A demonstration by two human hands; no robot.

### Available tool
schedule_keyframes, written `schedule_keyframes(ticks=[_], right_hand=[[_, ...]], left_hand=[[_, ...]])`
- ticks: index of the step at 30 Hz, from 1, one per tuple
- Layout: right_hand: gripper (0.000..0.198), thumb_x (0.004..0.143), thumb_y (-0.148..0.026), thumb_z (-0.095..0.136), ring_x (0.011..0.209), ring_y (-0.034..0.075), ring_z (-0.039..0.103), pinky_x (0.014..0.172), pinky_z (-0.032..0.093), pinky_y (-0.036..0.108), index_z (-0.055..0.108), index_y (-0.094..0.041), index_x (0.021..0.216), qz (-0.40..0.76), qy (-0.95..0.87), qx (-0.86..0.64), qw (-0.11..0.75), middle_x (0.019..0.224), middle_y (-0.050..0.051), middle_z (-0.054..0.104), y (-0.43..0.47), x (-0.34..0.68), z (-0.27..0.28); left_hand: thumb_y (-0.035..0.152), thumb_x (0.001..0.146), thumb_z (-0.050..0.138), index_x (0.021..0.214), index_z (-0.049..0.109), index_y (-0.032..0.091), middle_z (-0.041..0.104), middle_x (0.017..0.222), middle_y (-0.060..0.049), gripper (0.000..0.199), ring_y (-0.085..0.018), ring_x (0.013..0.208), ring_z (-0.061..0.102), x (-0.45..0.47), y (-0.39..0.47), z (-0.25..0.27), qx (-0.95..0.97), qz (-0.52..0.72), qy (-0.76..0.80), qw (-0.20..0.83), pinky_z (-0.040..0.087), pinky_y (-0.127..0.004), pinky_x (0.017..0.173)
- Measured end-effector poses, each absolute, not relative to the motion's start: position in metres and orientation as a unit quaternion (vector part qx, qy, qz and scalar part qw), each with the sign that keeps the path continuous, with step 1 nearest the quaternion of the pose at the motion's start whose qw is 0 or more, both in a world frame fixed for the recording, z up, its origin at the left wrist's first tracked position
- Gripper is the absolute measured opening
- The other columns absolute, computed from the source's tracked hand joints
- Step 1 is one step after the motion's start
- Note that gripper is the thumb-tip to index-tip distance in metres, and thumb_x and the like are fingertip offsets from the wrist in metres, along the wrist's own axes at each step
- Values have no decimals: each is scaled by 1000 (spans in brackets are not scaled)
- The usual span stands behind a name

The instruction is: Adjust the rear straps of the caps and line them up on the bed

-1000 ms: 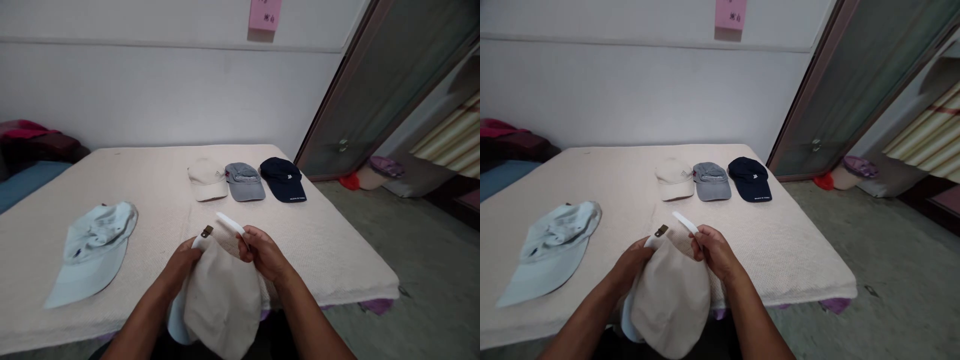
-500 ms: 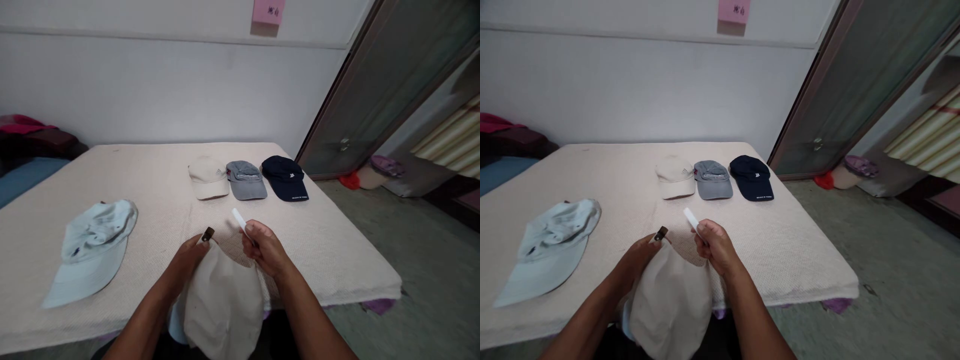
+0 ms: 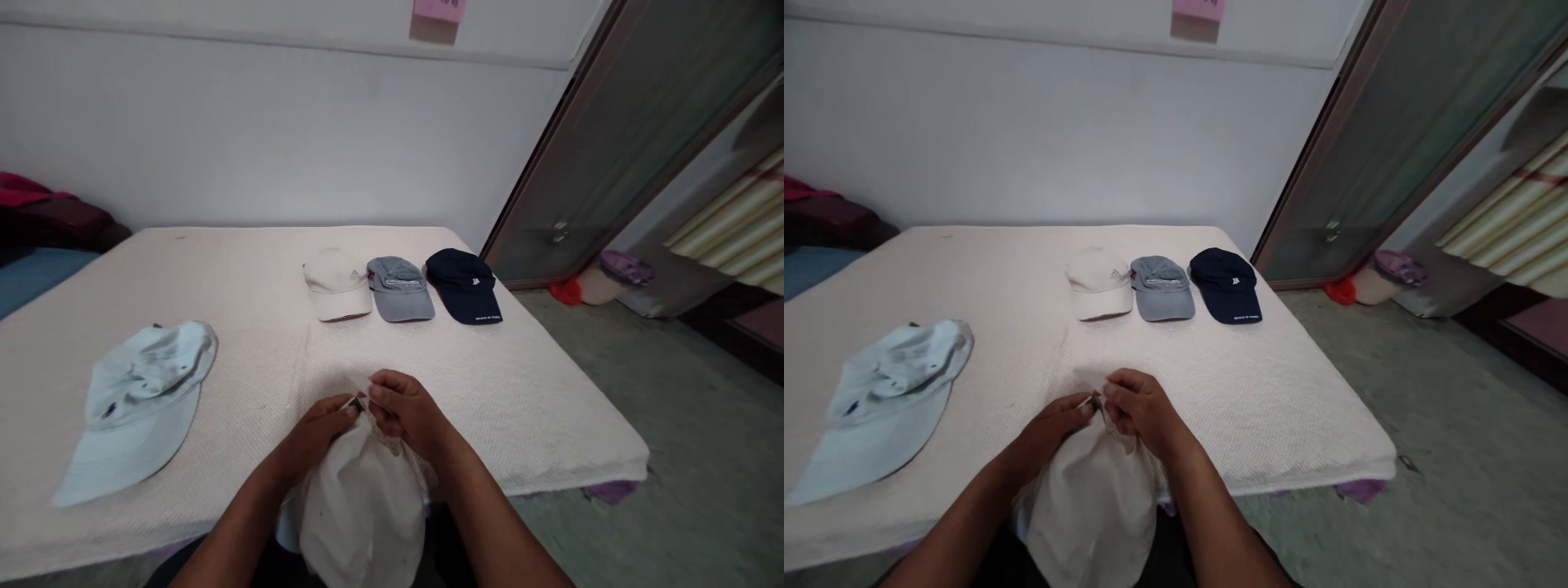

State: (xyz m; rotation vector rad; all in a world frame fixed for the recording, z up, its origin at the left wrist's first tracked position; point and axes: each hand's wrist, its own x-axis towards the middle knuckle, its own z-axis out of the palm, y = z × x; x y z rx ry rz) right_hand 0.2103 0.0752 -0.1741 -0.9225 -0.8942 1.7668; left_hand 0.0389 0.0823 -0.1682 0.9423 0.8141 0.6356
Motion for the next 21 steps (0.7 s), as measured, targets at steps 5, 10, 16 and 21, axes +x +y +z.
schedule_keyframes(ticks=[5, 10, 16, 21], right_hand=[[22, 75, -33, 68, 41, 4, 32, 39, 18, 19, 57, -15, 72, 719, -365, -376, 457, 53, -5, 47, 78, 208, -174], [24, 74, -31, 66, 44, 4, 32, 40, 16, 20, 50, -15, 64, 721, -329, -390, 468, 59, -2, 49, 80, 218, -170], [22, 74, -28, 66, 44, 3, 32, 42, 16, 19, 50, -15, 64, 744, -345, -398, 411, 60, -2, 49, 77, 223, -173], [23, 75, -30, 65, 45, 4, 33, 42, 17, 20, 51, -15, 65, 742, -372, -400, 388, 60, -3, 48, 76, 222, -178]], left_hand=[[32, 84, 56, 76, 71, 18, 69, 77, -5, 22, -19, 69, 58, 40, 83, -164, 473, 313, 403, 718, 42, -26, 65], [30, 81, 58, 77, 71, 18, 69, 77, -5, 18, -20, 68, 58, 36, 85, -162, 427, 329, 381, 751, 43, -28, 66], [23, 78, 57, 73, 71, 19, 67, 71, -3, 15, -18, 66, 57, 30, 85, -160, 406, 333, 358, 773, 41, -26, 65], [26, 81, 57, 71, 69, 19, 61, 63, 0, 17, -14, 55, 50, 28, 85, -164, 416, 331, 373, 760, 36, -23, 54]])
